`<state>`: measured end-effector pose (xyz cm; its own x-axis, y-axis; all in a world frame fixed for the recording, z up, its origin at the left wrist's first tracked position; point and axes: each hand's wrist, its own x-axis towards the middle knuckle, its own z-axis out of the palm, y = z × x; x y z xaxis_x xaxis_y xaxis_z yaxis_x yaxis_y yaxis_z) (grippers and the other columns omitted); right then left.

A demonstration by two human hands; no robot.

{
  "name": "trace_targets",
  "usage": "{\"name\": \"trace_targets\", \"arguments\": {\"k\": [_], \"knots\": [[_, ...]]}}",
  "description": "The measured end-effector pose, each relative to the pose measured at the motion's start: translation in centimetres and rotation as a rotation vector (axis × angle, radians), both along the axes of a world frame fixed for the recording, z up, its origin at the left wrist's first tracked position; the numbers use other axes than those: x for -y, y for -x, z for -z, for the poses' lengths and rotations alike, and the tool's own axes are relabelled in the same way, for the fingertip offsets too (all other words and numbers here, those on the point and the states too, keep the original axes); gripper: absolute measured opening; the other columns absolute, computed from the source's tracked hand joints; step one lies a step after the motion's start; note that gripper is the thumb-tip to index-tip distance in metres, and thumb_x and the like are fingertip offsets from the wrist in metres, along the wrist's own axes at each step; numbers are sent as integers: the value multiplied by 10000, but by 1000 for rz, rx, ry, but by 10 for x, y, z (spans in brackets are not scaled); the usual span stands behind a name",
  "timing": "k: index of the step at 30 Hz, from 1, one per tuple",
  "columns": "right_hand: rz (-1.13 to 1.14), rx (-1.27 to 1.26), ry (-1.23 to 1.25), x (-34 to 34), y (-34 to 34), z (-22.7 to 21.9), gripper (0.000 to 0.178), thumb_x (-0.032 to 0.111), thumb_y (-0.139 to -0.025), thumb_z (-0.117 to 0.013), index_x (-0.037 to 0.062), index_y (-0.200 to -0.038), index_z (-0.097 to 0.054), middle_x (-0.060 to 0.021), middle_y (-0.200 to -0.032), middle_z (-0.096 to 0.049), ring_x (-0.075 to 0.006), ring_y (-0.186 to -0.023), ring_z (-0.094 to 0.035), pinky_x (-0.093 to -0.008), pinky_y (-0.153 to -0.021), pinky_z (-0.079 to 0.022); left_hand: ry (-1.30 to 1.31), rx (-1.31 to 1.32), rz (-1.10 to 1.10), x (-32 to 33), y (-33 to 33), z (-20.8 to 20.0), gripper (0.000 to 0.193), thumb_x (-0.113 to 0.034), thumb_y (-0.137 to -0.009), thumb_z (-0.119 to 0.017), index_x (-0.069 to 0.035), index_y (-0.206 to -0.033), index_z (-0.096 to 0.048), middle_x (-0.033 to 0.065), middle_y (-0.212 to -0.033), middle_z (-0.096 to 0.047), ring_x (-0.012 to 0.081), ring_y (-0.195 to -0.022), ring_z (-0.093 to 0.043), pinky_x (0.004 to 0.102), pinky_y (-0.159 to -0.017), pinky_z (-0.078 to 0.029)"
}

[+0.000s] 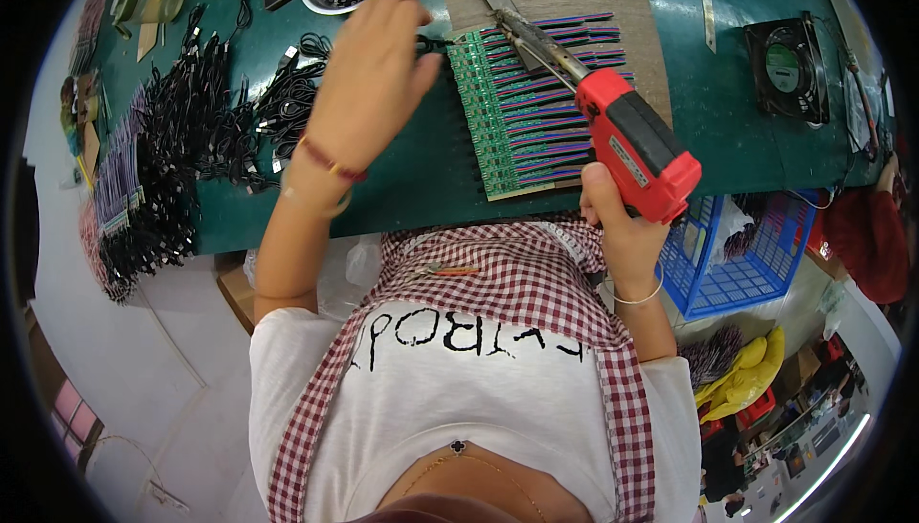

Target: The person solders cables and electronic components onto circuit boards using a soldering gun by hand.

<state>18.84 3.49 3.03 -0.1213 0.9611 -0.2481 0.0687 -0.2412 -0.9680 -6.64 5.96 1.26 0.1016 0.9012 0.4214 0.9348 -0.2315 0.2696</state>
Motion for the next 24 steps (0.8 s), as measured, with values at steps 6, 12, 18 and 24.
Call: {"name": "trace_targets", "arguments": {"k": [6, 12, 18, 24], "knots": [[28, -65, -22, -7, 0, -2, 177, 80, -822, -613, -37, -946, -564, -21, -569, -515, -71, -464, -464, -207, -447, -370, 596, -323, -192, 82, 43, -44, 339, -94, -669, -681, -100, -983, -553, 40, -941, -525, 246, -918, -496, 377, -744, -390], [-65, -86, -76, -14, 5, -5, 259, 99, -854, -537, -51, -1059, -484, -64, -579, -471, -94, -434, -393, -229, -435, -339, 494, -36, -137, 95, 74, -5, 179, -100, -738, -646, -71, -913, -624, 65, -888, -599, 236, -862, -560, 346, -745, -419], [-64, -124, -88, -11, 4, -3, 263, 106, -860, -534, -53, -1064, -483, -67, -592, -476, -93, -436, -393, -227, -433, -334, -59, 411, -306, 85, 66, 7, 142, -70, -850, -560, -8, -939, -652, 100, -802, -623, 141, -714, -597, 263, -609, -472], [-30, -130, -80, -7, 5, -2, 268, 116, -863, -537, -50, -1065, -484, -68, -591, -477, -95, -435, -385, -236, -433, -334, 144, 262, -357, 91, 72, 23, 182, -122, -918, -475, 0, -858, -596, 70, -696, -623, 135, -556, -554, 227, -550, -438]]}}
